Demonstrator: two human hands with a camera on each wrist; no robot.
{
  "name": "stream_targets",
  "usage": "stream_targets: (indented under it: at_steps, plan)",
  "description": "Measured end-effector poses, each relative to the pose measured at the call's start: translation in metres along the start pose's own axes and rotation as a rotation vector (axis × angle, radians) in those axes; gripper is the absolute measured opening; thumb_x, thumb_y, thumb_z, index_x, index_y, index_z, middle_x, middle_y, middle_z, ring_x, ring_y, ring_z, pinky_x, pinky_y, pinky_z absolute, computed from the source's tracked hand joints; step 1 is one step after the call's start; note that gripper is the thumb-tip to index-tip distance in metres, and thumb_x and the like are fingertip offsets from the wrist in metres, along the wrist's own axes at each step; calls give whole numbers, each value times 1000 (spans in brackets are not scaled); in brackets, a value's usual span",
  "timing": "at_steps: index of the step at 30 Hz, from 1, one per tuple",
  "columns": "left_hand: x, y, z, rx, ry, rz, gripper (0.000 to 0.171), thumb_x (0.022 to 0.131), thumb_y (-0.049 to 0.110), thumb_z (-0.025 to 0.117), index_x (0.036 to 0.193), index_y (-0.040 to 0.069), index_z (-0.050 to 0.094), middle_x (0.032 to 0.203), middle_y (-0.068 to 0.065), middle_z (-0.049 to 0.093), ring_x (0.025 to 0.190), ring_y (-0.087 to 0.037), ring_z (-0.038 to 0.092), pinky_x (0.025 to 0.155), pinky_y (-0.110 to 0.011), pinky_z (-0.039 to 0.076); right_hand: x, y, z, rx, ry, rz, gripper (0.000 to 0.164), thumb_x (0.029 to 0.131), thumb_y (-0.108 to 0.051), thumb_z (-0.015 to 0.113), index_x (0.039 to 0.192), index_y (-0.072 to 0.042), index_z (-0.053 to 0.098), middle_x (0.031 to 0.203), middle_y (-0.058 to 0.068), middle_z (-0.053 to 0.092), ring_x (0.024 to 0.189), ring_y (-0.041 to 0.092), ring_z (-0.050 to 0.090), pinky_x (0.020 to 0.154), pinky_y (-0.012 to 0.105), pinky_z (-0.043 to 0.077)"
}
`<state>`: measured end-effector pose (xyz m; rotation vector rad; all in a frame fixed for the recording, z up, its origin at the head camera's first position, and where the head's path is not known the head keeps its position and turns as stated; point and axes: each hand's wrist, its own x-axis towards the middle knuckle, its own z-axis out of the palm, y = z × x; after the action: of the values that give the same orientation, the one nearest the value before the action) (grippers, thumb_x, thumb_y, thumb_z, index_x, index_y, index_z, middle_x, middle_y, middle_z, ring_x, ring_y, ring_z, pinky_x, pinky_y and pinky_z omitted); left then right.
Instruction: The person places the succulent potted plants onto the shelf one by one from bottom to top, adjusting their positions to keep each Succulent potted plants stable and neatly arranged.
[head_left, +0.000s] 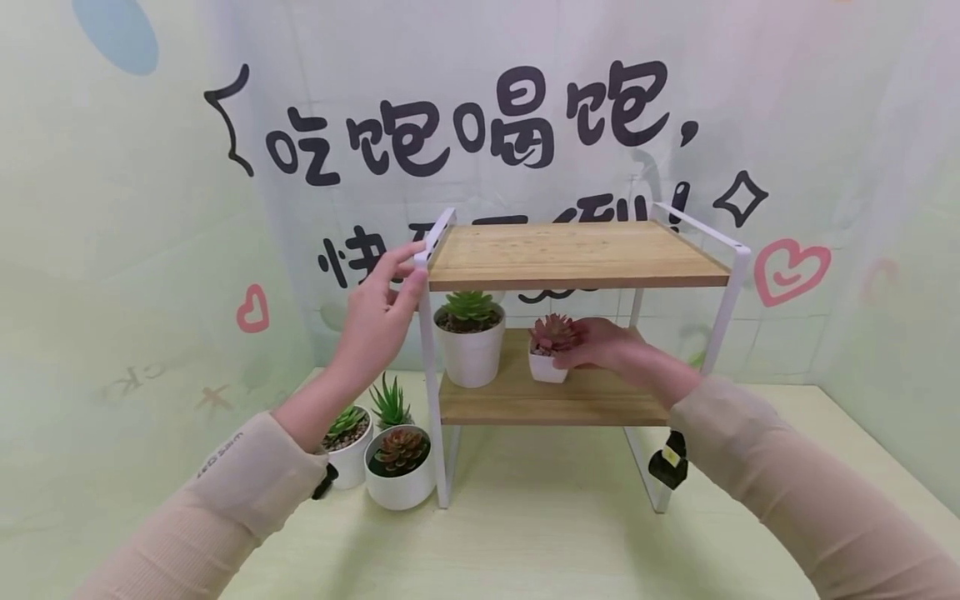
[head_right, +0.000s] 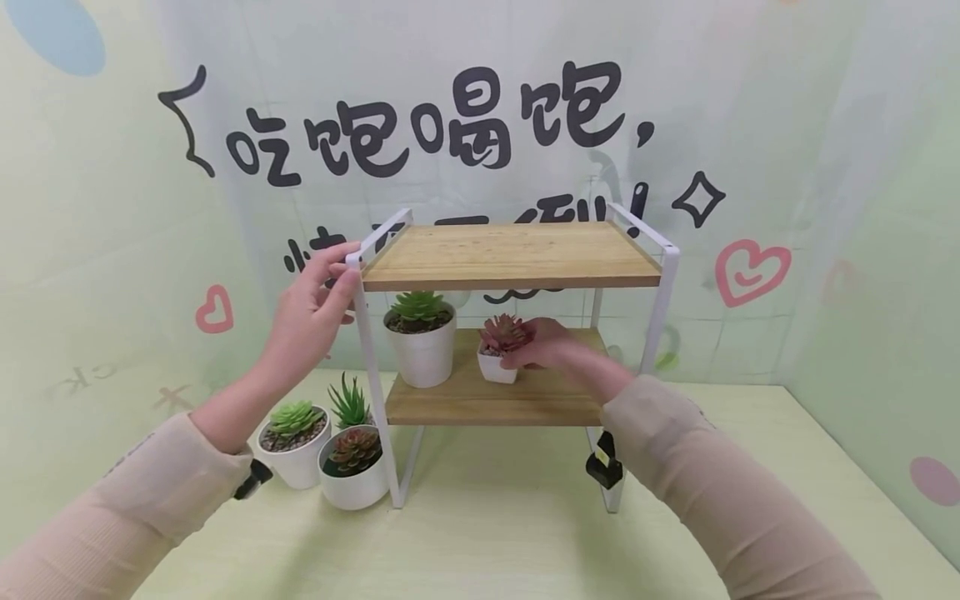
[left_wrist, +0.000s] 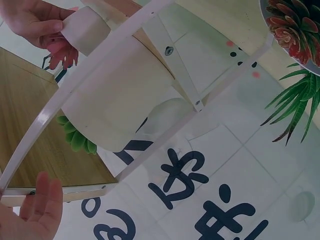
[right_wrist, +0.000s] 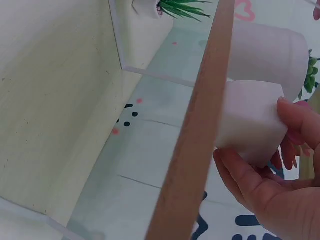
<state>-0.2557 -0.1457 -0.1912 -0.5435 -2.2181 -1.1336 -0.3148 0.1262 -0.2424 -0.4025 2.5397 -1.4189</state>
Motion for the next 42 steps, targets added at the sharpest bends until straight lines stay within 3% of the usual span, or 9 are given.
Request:
stream_targets:
  at_steps: [9,14,24,42]
  plan:
    - [1,0,1,-1,0,2,38,97,28,44,133,16,44,112,-16,58,73,-26,60,63,-31,45,12,14,-5,196,-82,2,54,84,0,61,132,9,38,131,22,46,102,14,55,94,34,45]
    - [0,-1,1,-9,8,6,38,97,27,44,133,15,44,111,-16,58,72,-26,59,62,-31,45,15,16,-8,237,-126,-19,56,86,1,56,136,8,31,136,24,40,107,16,52,96,35,43]
    - [0,-2,2,-21,22,7,39,97,30,44,133,16,44,111,-16,59,71,-26,59,61,-32,44,19,20,-8,259,-186,-68,56,90,3,49,138,11,22,140,28,32,111,17,49,100,38,39]
    - [0,-3,3,-16,27,14,39,97,30,44,133,15,44,111,-17,58,71,-28,58,63,-32,44,19,19,-7,238,-152,-38,57,90,0,52,139,8,24,140,25,35,115,19,48,99,37,39]
